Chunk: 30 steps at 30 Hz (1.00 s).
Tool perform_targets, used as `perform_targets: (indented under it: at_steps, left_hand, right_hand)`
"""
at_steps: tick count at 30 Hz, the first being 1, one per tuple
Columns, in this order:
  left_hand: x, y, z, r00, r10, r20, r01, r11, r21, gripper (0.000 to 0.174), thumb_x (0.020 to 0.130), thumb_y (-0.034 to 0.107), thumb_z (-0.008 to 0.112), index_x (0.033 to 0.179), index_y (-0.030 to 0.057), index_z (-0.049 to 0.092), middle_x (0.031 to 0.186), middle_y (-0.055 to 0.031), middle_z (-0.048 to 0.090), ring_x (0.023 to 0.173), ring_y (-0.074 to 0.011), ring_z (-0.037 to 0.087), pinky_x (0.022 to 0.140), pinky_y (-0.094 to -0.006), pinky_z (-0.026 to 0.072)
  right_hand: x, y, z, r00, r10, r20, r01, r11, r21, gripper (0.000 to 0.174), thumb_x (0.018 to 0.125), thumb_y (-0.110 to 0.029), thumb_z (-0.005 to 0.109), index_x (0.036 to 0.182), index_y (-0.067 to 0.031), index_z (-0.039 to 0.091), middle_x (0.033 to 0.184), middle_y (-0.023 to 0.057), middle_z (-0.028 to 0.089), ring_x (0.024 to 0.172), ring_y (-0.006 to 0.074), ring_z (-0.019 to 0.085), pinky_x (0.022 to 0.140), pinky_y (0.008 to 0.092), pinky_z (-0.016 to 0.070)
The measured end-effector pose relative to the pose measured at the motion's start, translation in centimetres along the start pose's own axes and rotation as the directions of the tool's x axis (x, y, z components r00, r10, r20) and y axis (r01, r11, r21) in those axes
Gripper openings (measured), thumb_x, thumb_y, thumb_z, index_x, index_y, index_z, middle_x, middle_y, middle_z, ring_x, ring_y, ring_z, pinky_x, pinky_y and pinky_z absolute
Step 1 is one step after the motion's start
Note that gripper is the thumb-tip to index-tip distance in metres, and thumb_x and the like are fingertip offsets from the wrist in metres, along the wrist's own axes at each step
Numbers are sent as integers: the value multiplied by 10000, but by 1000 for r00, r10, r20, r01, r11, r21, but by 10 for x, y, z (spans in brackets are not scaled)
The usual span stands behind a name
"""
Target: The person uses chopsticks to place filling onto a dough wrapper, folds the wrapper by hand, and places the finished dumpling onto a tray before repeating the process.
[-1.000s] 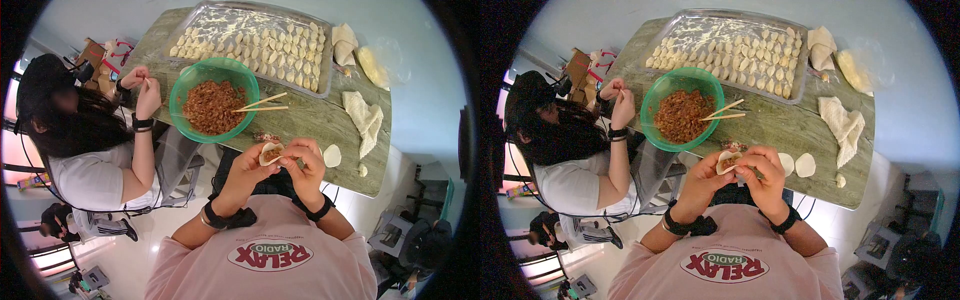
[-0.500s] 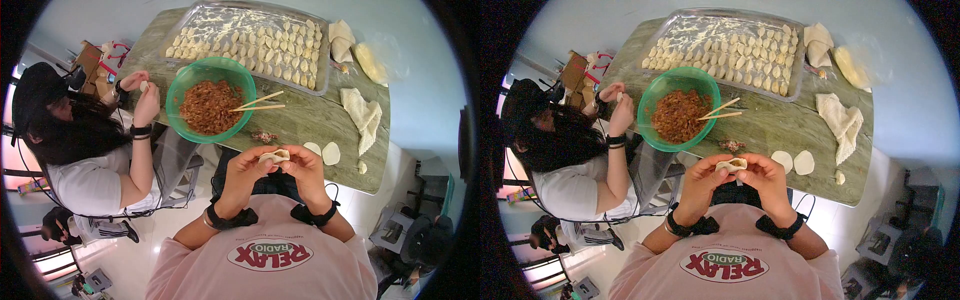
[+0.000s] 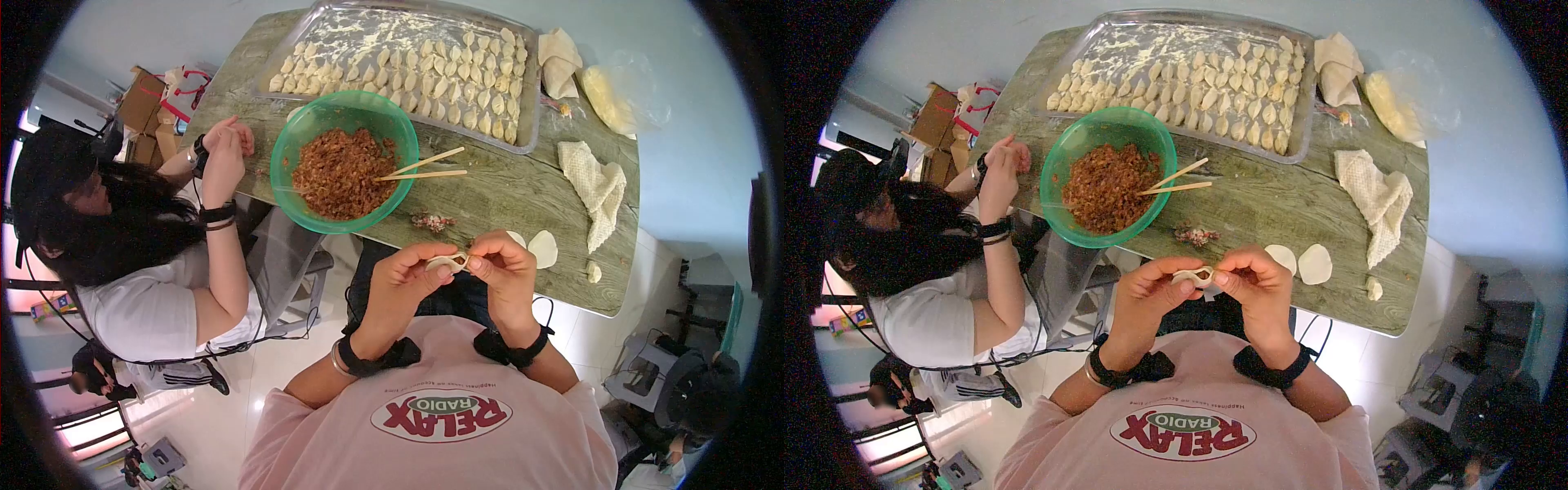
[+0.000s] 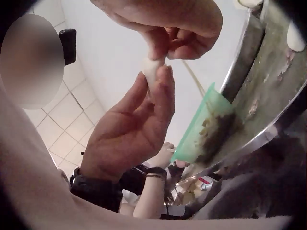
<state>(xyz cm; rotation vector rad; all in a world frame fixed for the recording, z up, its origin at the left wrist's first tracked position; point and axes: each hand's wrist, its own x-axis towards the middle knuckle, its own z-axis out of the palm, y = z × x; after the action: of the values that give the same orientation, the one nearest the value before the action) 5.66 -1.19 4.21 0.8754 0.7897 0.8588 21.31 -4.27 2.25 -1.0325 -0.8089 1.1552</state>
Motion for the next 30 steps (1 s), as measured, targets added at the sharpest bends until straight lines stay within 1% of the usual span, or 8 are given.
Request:
perform_targets:
  at_steps: [7, 10, 16, 19, 21, 24, 28, 30]
  left_hand:
    - [0, 1, 0, 1000, -24, -18, 25, 1000, 12, 267, 839, 65, 624, 1095, -3, 591, 972, -59, 630, 859, -96, 590, 756, -218, 491]
    - [1, 0, 0, 999, 1, -37, 0, 1000, 27, 265, 833, 51, 627, 1090, -4, 591, 979, -60, 627, 867, -97, 589, 762, -217, 487]
    - [2, 3, 2, 1000, 4, 25, -7, 994, 110, 266, 835, 38, 621, 1094, -9, 582, 979, -58, 624, 883, -101, 587, 783, -217, 474]
    - [2, 2, 1, 1000, -19, 20, 17, 993, 117, 254, 838, 42, 618, 1084, -13, 582, 993, -60, 619, 893, -105, 587, 790, -214, 469]
    - [3, 0, 0, 999, 35, 19, -37, 994, 107, 257, 838, 37, 617, 1087, -12, 574, 1013, -64, 611, 895, -105, 588, 796, -218, 470]
    - [3, 2, 4, 998, 66, 12, -67, 991, 114, 267, 837, 25, 614, 1096, -15, 561, 1025, -69, 606, 898, -112, 591, 803, -225, 473]
    - [3, 3, 5, 990, 138, 42, -144, 963, 229, 293, 832, 17, 616, 1115, -19, 547, 1022, -71, 606, 898, -118, 593, 797, -231, 482]
    - [3, 9, 5, 998, 51, 38, -53, 997, 56, 296, 823, 16, 628, 1107, -18, 555, 1012, -72, 609, 904, -119, 594, 786, -227, 486]
  right_hand:
    - [1, -3, -3, 999, -31, 40, 35, 994, -100, 103, 777, -24, 672, 856, 1, 611, 863, 38, 562, 788, 101, 531, 699, 222, 428]
    - [1, -10, 3, 998, -57, 8, 58, 986, -157, 88, 798, -34, 654, 858, 10, 606, 888, 41, 550, 792, 102, 524, 702, 220, 425]
    - [1, -3, -6, 996, -23, 88, 40, 980, -197, 121, 831, -62, 625, 931, 4, 609, 922, 48, 536, 817, 107, 524, 718, 221, 431]
    - [1, -4, -3, 995, 14, 99, 4, 985, -173, 132, 837, -71, 620, 949, -4, 597, 916, 46, 529, 821, 104, 524, 726, 220, 433]
    - [1, -10, 6, 999, 28, 46, -26, 999, -47, 120, 840, -80, 620, 932, -12, 587, 923, 40, 530, 824, 99, 523, 726, 218, 431]
    - [3, -4, 0, 990, -33, 136, 48, 993, -108, 146, 839, -100, 629, 933, 4, 585, 928, 31, 538, 823, 104, 534, 733, 218, 435]
    - [2, -5, -4, 994, 24, 102, -14, 995, -100, 174, 838, -120, 634, 935, 16, 585, 915, 39, 566, 789, 114, 551, 719, 228, 453]
    - [1, -3, -6, 994, 104, 41, -107, 989, 102, 173, 839, -124, 631, 930, 17, 587, 891, 55, 593, 747, 120, 564, 691, 239, 469]
